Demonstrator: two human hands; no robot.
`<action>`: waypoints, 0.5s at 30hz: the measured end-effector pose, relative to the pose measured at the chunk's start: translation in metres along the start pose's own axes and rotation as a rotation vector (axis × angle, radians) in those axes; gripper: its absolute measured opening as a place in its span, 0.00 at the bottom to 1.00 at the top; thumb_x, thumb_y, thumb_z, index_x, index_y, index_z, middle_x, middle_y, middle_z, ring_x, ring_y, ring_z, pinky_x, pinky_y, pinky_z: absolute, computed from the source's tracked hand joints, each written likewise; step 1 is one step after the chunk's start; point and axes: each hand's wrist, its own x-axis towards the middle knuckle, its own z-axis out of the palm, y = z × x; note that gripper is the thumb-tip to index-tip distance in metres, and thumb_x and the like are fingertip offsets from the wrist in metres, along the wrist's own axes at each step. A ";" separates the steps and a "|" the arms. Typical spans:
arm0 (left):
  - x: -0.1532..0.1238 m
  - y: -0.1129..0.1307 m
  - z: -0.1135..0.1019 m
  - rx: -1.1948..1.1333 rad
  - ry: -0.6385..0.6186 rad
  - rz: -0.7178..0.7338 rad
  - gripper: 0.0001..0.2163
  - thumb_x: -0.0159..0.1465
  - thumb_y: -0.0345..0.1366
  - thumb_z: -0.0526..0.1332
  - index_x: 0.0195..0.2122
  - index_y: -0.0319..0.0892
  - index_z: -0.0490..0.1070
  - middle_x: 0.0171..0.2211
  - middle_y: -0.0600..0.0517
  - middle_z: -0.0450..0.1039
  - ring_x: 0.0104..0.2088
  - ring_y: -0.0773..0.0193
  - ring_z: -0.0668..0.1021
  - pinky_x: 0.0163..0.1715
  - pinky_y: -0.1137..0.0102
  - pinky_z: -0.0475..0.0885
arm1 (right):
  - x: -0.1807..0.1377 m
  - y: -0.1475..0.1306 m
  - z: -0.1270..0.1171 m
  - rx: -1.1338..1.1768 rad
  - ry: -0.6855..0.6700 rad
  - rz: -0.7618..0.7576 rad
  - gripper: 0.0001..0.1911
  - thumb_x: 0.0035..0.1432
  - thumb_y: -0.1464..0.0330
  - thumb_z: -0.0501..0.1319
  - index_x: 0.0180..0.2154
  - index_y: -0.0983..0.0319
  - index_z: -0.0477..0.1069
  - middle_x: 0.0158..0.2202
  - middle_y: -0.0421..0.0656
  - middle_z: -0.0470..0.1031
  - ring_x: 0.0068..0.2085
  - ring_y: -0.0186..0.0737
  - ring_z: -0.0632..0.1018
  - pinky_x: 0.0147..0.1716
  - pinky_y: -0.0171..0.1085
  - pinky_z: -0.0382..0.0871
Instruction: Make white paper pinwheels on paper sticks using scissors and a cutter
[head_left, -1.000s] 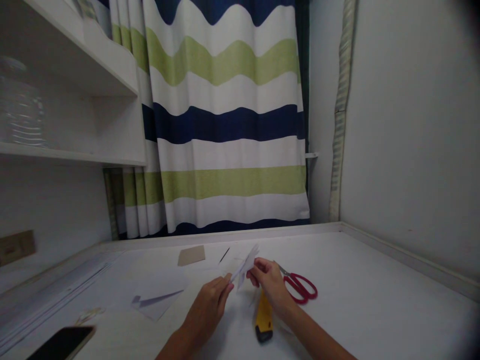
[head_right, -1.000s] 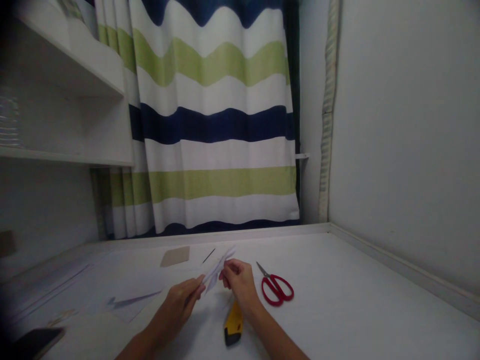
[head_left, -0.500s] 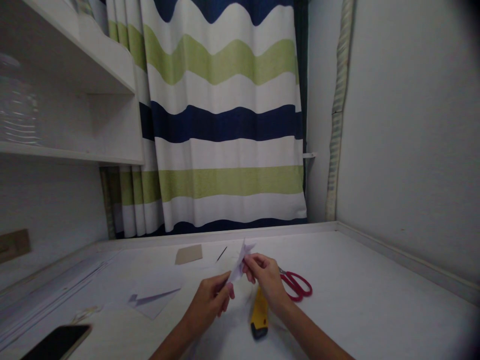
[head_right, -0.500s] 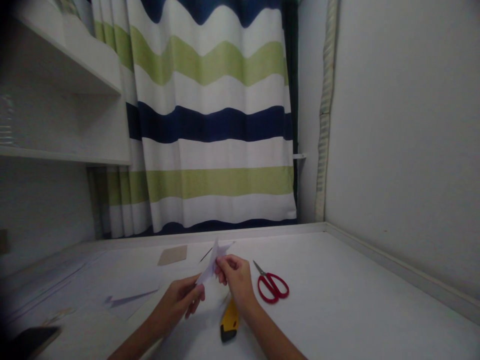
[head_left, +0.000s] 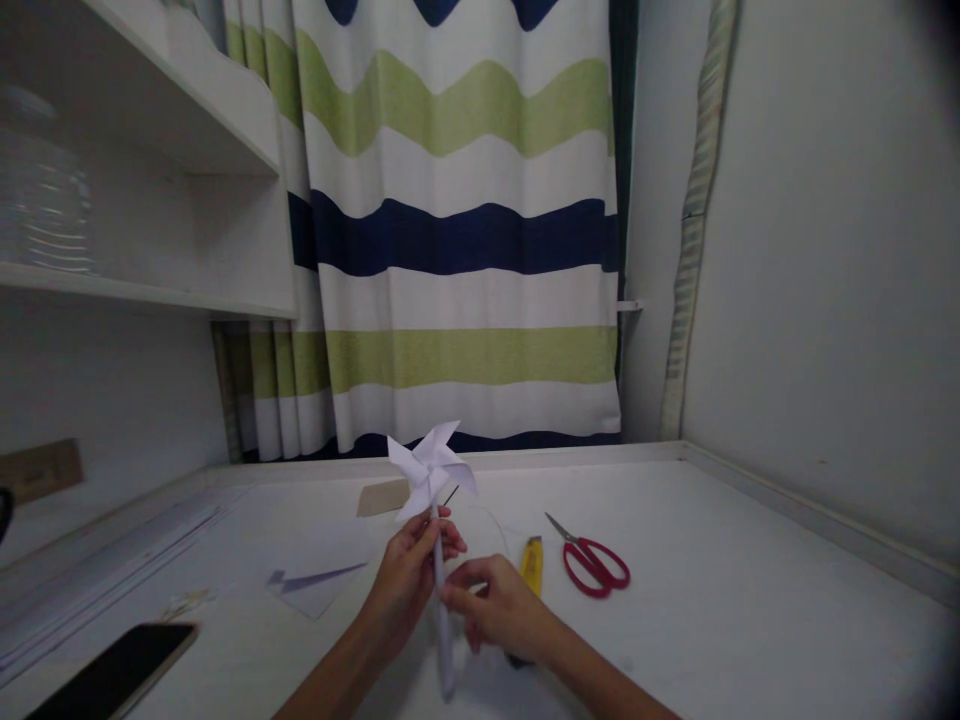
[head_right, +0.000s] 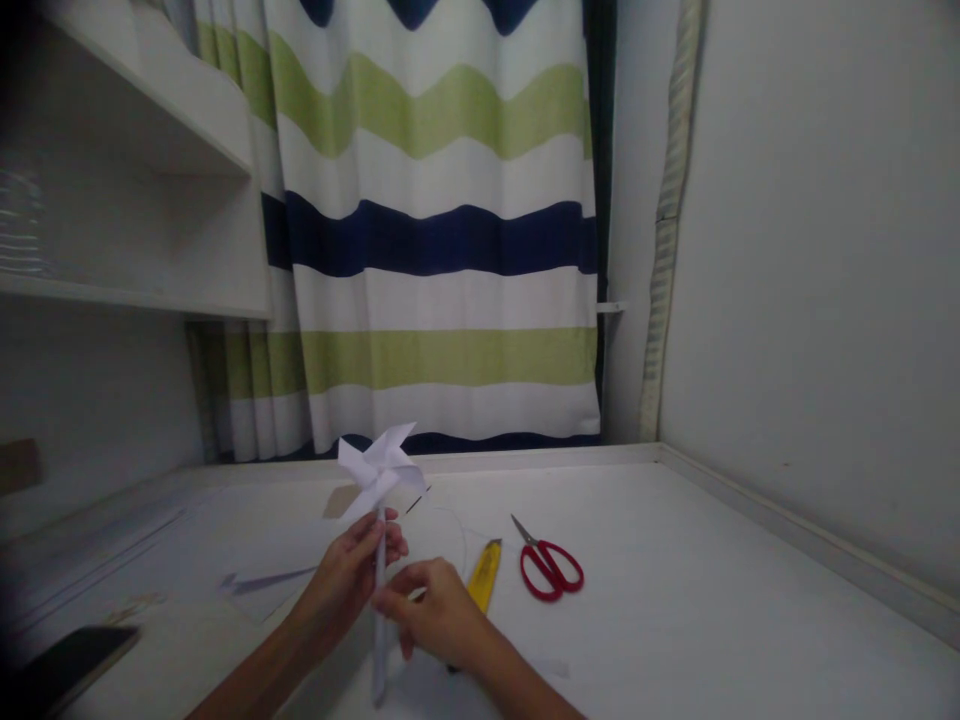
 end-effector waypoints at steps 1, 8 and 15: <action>0.000 0.000 0.001 -0.004 0.008 0.012 0.09 0.54 0.35 0.58 0.35 0.38 0.64 0.23 0.55 0.67 0.26 0.70 0.71 0.30 0.75 0.65 | -0.001 0.001 0.002 -0.004 -0.028 0.001 0.13 0.45 0.61 0.57 0.22 0.67 0.65 0.13 0.34 0.61 0.12 0.25 0.63 0.11 0.25 0.53; -0.001 -0.003 0.000 -0.022 -0.035 -0.003 0.08 0.57 0.35 0.55 0.37 0.38 0.63 0.26 0.53 0.69 0.31 0.67 0.73 0.35 0.74 0.64 | 0.000 0.008 0.012 -0.003 -0.059 0.000 0.12 0.47 0.66 0.53 0.17 0.66 0.62 0.13 0.36 0.63 0.11 0.24 0.62 0.09 0.25 0.53; -0.001 -0.014 -0.004 0.006 -0.082 -0.073 0.10 0.54 0.36 0.57 0.36 0.38 0.65 0.27 0.49 0.71 0.27 0.66 0.74 0.30 0.72 0.67 | 0.005 0.010 0.007 -0.050 -0.022 0.028 0.13 0.48 0.63 0.53 0.20 0.66 0.63 0.13 0.35 0.61 0.11 0.25 0.61 0.09 0.27 0.51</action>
